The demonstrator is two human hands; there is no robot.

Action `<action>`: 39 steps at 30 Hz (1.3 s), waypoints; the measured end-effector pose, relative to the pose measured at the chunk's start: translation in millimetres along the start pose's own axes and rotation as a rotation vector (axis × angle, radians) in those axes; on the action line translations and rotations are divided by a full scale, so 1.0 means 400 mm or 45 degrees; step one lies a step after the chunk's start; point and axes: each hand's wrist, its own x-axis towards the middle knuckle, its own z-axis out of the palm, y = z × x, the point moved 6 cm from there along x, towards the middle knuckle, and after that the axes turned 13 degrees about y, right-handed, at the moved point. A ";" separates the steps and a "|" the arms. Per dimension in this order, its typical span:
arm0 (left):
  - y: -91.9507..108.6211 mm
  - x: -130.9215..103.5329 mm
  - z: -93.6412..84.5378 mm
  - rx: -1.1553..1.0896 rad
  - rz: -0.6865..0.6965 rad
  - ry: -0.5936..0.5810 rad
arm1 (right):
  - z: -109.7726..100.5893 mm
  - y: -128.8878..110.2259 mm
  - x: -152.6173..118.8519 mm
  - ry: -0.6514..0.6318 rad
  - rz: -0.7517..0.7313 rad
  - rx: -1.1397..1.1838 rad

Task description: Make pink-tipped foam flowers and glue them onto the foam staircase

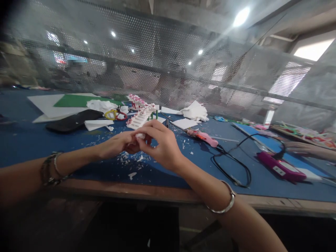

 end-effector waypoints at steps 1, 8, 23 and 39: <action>-0.001 0.000 -0.001 -0.006 0.003 0.000 | 0.001 -0.001 0.000 0.000 -0.007 0.003; 0.005 0.000 0.000 0.012 0.011 0.020 | -0.001 0.006 -0.001 0.011 0.086 0.030; 0.003 0.004 -0.004 -0.002 -0.009 -0.003 | -0.001 -0.009 0.000 -0.099 -0.046 0.044; 0.016 0.012 -0.026 0.169 0.142 0.170 | -0.020 0.040 0.007 -0.068 0.004 -0.150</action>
